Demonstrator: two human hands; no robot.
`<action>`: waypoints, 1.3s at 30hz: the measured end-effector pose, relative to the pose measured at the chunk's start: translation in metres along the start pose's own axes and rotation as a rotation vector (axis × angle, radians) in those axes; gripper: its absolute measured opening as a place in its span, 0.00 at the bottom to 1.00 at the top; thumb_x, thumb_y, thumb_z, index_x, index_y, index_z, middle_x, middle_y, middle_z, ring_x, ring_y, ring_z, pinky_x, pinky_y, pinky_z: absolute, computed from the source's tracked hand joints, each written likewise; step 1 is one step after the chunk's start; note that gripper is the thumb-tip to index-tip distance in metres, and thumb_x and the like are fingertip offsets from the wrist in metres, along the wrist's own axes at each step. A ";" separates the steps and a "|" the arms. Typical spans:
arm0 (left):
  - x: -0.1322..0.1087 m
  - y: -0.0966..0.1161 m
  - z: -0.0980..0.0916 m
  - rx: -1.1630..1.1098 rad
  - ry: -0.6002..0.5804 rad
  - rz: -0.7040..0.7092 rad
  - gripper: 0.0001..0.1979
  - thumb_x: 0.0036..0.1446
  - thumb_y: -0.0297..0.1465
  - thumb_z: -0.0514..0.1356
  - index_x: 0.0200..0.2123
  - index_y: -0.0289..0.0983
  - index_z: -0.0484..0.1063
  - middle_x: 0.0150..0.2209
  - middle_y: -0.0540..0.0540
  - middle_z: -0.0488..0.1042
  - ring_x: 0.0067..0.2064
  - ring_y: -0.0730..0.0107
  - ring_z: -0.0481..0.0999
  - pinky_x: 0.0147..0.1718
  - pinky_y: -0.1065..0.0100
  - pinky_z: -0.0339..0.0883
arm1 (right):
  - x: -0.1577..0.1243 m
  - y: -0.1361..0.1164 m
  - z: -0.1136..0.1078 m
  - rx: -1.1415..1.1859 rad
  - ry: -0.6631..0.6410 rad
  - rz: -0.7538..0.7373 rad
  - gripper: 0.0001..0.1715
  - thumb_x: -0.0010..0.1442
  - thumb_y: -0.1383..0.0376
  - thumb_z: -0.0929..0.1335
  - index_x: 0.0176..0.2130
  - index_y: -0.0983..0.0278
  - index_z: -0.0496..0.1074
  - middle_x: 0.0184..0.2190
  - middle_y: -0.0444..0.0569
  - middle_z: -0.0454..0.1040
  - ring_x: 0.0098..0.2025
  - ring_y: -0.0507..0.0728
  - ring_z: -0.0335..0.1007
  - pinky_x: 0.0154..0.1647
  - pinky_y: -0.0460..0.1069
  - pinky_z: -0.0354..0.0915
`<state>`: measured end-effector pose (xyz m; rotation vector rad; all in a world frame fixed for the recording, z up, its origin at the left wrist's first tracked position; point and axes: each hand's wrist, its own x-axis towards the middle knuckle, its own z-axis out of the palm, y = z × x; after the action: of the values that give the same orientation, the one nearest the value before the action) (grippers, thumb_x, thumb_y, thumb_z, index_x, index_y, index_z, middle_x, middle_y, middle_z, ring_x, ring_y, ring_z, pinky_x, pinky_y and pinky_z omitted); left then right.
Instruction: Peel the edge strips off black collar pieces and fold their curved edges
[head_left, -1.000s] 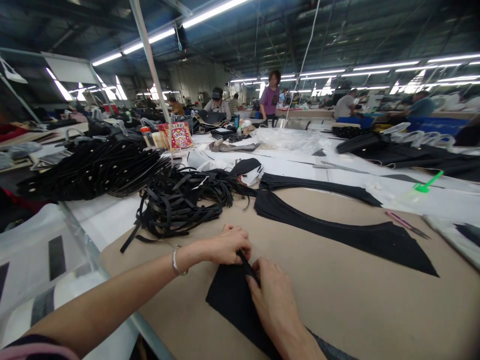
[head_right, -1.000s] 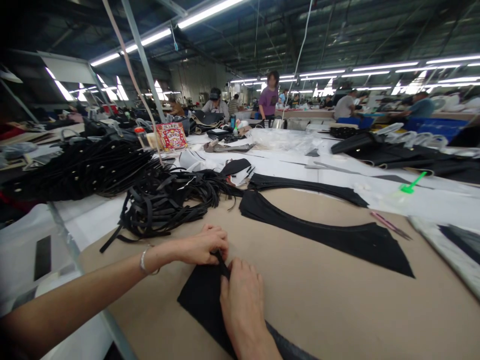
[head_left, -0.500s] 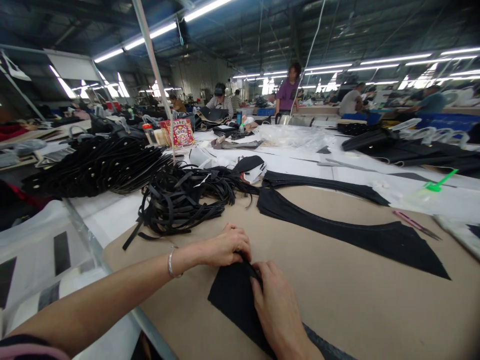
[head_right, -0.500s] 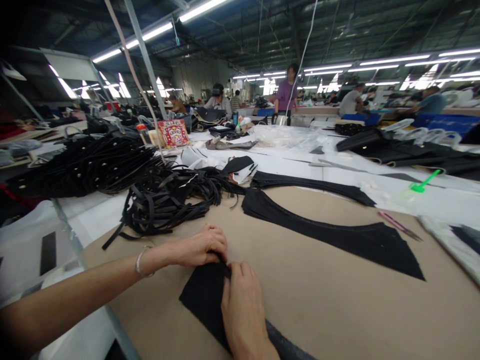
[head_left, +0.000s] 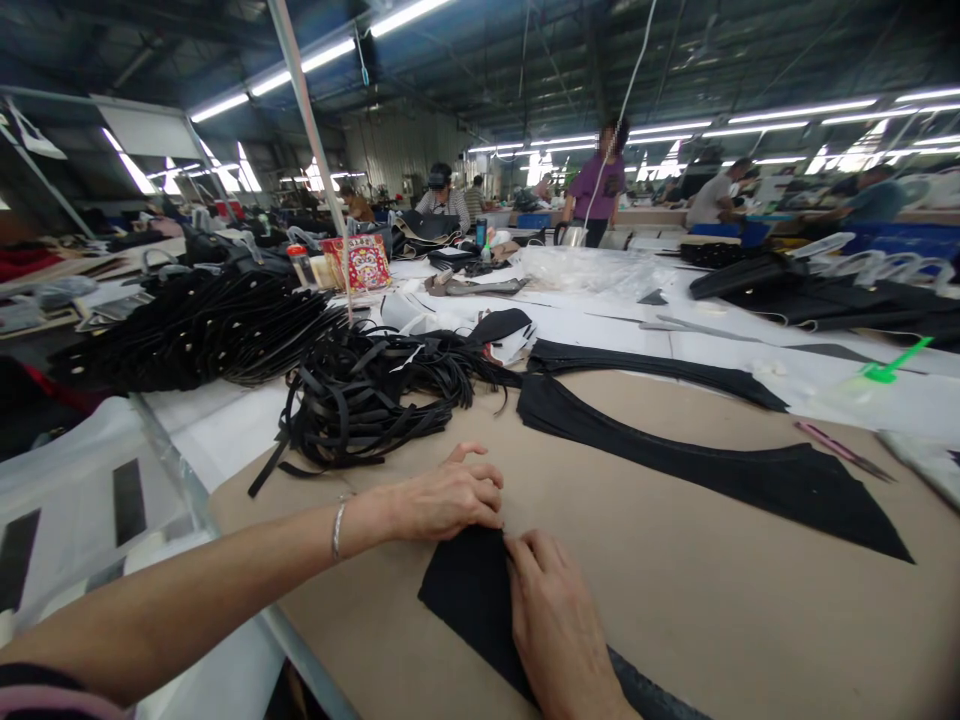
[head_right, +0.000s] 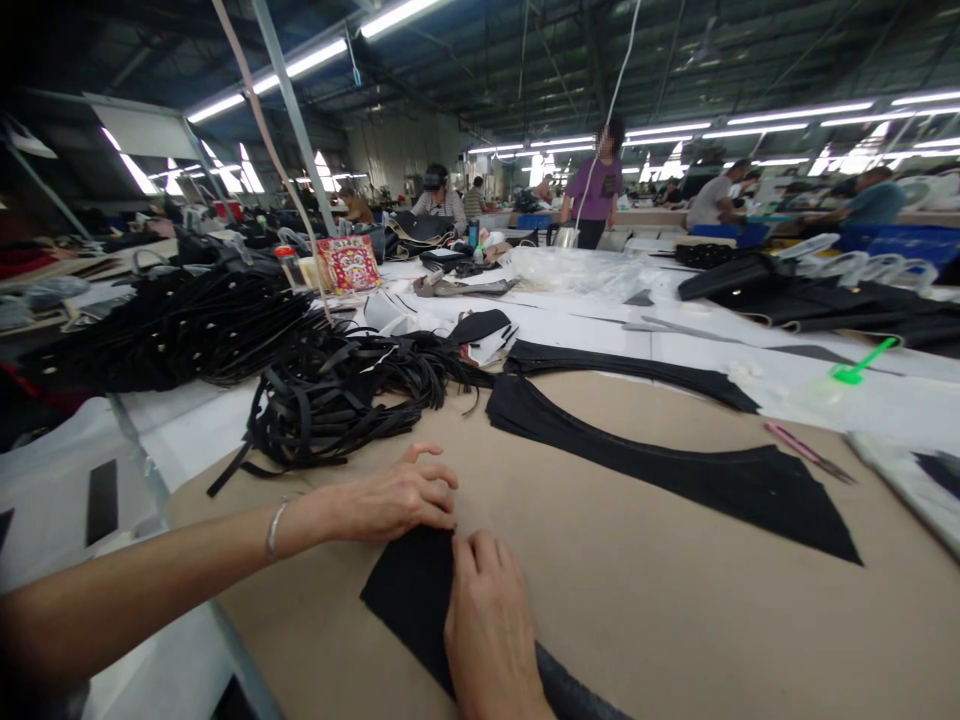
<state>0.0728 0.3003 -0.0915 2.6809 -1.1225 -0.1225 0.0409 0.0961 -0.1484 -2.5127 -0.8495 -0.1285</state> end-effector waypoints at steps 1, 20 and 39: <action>-0.002 0.001 -0.001 0.018 -0.017 -0.007 0.19 0.61 0.21 0.51 0.45 0.50 0.74 0.43 0.48 0.77 0.57 0.64 0.64 0.62 0.55 0.29 | -0.001 0.001 0.001 -0.021 -0.006 -0.020 0.21 0.58 0.80 0.59 0.42 0.64 0.72 0.38 0.50 0.70 0.40 0.59 0.65 0.44 0.52 0.64; -0.025 -0.013 0.015 0.234 0.181 -0.064 0.23 0.61 0.19 0.52 0.51 0.49 0.71 0.55 0.47 0.70 0.60 0.61 0.61 0.62 0.48 0.32 | -0.002 0.001 0.003 -0.152 -0.063 -0.067 0.25 0.58 0.81 0.59 0.51 0.67 0.71 0.41 0.53 0.70 0.42 0.59 0.65 0.46 0.54 0.64; -0.012 0.038 0.049 -0.114 0.346 -0.261 0.21 0.59 0.20 0.47 0.46 0.43 0.73 0.40 0.47 0.76 0.46 0.67 0.71 0.57 0.56 0.43 | 0.000 -0.002 -0.015 -0.101 -0.141 0.050 0.13 0.63 0.75 0.60 0.43 0.65 0.69 0.39 0.53 0.70 0.42 0.60 0.66 0.45 0.55 0.63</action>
<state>0.0298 0.2740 -0.1302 2.6001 -0.6433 0.2190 0.0406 0.0901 -0.1348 -2.6608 -0.8535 0.0229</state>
